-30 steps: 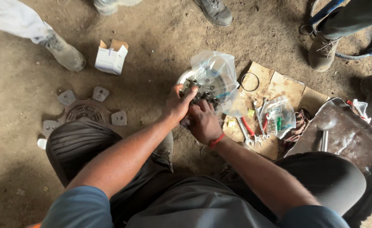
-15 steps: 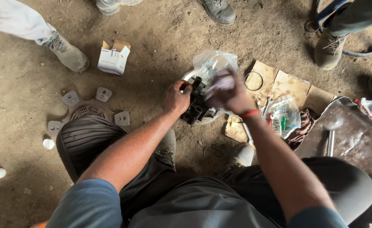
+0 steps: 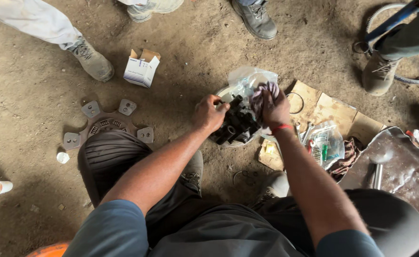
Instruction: The person sits on the ground and uses a wrench to tighten bolts on a mechanical part. They then wipe the part with a cloth and insert small metal rings into the part's openings.
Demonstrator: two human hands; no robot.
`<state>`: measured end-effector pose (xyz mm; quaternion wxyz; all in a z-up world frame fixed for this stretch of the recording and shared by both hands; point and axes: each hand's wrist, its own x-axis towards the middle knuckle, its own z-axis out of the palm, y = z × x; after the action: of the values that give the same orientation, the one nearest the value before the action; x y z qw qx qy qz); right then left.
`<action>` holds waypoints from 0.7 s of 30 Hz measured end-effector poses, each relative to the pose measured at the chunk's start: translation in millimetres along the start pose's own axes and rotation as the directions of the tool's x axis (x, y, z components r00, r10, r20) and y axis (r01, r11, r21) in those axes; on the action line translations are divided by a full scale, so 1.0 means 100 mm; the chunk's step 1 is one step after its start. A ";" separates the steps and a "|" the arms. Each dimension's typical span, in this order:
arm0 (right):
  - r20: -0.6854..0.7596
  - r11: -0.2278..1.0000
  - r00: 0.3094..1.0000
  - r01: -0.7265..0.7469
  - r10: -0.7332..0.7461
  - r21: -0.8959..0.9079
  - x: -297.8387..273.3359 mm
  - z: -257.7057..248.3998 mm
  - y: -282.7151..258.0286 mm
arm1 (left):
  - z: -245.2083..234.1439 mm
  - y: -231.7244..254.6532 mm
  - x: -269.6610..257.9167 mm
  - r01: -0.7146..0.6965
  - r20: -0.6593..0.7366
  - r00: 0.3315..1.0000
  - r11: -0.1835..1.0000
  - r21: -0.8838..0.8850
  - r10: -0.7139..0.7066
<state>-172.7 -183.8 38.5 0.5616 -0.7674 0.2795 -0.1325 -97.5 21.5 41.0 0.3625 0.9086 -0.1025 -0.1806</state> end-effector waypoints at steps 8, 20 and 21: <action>0.320 0.617 0.899 0.437 -0.298 -0.655 -0.06 0.46 -0.29 | 0.18 -0.12 0.03 -0.090 -0.135 0.986 0.994 0.056 0.097; 0.649 0.175 0.744 0.669 -0.163 -0.723 0.89 0.32 0.23 | 0.09 -0.09 0.08 -0.073 -0.019 0.997 0.992 0.103 0.075; 0.546 0.129 0.831 0.556 -0.110 -0.821 0.94 0.14 0.40 | 0.11 -0.11 0.08 -0.063 0.011 0.998 0.997 0.051 0.062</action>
<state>-101.1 -235.6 -14.0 -0.0456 -0.9952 0.0095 0.0862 -93.6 20.1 24.2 0.3440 0.9130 -0.1372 -0.1708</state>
